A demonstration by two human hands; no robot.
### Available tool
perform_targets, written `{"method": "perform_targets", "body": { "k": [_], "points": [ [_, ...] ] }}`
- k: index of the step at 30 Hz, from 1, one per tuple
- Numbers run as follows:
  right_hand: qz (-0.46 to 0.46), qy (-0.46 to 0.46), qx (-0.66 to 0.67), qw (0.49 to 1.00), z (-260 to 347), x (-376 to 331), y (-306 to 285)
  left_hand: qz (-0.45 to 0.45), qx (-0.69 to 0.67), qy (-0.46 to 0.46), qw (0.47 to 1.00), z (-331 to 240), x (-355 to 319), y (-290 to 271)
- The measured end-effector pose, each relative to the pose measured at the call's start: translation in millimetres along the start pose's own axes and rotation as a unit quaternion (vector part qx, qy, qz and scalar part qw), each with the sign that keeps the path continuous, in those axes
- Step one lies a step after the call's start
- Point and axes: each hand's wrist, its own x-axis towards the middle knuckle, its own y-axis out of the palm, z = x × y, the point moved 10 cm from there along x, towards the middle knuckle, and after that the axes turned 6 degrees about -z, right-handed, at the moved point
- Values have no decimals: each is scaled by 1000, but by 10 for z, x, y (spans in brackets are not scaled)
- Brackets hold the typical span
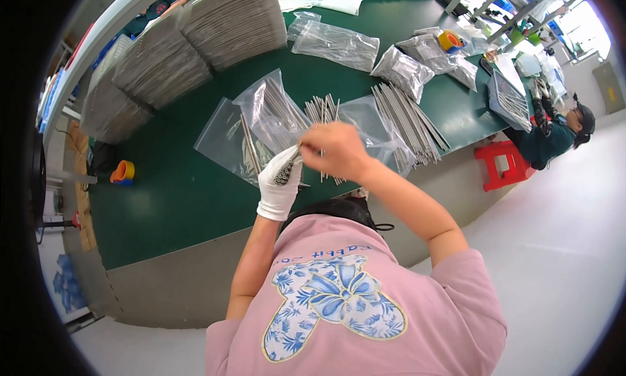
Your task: Organizing and counting thin metal rods on a workbench.
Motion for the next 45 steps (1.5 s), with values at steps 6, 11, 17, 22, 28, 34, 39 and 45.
{"method": "perform_targets", "body": {
  "k": [6,11,17,22,28,34,39,45],
  "points": [
    [-118,17,-30,992,-337,216,-665,-43,21,13,999,21,-14,-107],
    [-8,-208,-189,960,-324,-214,-187,-53,80,14,995,-25,5,-152],
    [-157,-66,-111,979,-160,-208,-896,-100,106,19,989,-38,-32,-257],
    [-161,-81,-141,973,-285,-148,-916,-129,69,3,989,-6,-23,-278],
    [0,-167,-229,959,-702,-765,-78,-133,16,-17,991,89,-51,-268],
    [160,-139,-267,940,-1095,-1413,592,-123,17,-13,992,73,-59,-256],
    [172,-75,-229,955,-1048,-1333,659,-123,16,-6,992,90,-72,-250],
    [-100,180,189,960,-338,-228,-49,-103,25,-3,994,54,-48,-192]
  ]
}}
